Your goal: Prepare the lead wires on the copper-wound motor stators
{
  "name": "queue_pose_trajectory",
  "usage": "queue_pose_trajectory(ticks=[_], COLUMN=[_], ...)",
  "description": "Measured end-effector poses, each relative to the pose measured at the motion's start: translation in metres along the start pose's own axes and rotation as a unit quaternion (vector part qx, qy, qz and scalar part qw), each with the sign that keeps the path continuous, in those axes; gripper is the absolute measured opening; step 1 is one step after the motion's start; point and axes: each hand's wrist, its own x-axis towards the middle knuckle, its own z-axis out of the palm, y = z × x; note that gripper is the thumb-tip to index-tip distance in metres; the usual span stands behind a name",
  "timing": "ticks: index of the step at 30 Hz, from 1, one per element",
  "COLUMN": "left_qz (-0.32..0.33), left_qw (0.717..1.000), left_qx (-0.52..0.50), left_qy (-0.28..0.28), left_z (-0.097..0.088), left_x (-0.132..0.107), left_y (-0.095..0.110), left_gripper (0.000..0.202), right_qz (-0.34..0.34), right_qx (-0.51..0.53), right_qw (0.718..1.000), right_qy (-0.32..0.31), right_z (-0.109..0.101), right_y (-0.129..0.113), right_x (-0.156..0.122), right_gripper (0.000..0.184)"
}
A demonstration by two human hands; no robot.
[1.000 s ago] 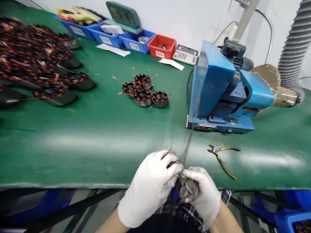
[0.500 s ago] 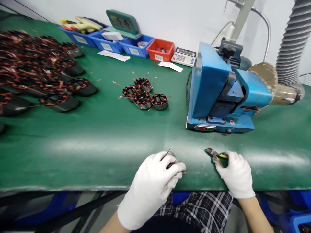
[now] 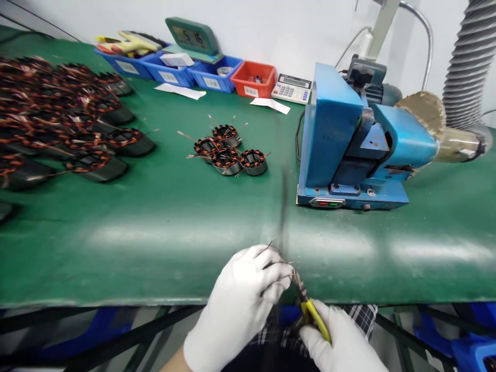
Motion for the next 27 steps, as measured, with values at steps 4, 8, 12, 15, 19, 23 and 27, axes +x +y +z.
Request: queue_pose_trajectory(ticks=[4, 8, 12, 15, 19, 23, 27], left_qz=[0.0, 0.004, 0.015, 0.041, 0.048, 0.012, 0.041], left_qw=[1.0, 1.0, 1.0, 0.999, 0.998, 0.997, 0.998], left_qx=[0.007, 0.011, 0.019, 0.007, 0.026, 0.06, 0.041], left_qy=[0.005, 0.01, 0.0, -0.013, 0.013, 0.048, 0.038], left_z=[0.002, 0.003, -0.002, -0.006, -0.004, 0.007, 0.009], left_x=[0.0, 0.001, 0.0, -0.003, -0.005, -0.004, -0.002], left_y=[-0.001, 0.0, 0.001, 0.002, 0.002, 0.003, 0.004], left_gripper=[0.02, 0.02, 0.017, 0.012, 0.019, 0.027, 0.016], right_qz=[-0.016, 0.011, 0.011, -0.028, -0.003, 0.033, 0.025], right_qx=[-0.041, -0.01, 0.12, 0.185, 0.188, 0.209, 0.194], right_qw=[0.999, 0.998, 0.987, 0.979, 0.981, 0.976, 0.981], right_qy=[0.021, 0.059, 0.107, 0.078, 0.046, 0.046, -0.007], right_z=[-0.001, 0.007, 0.01, 0.006, 0.006, 0.013, 0.012], right_y=[-0.01, 0.013, 0.035, 0.039, 0.04, 0.04, 0.033], right_x=[-0.003, 0.004, 0.016, 0.019, 0.013, 0.006, 0.002], right_gripper=[0.047, 0.048, 0.057, 0.055, 0.05, 0.052, 0.06])
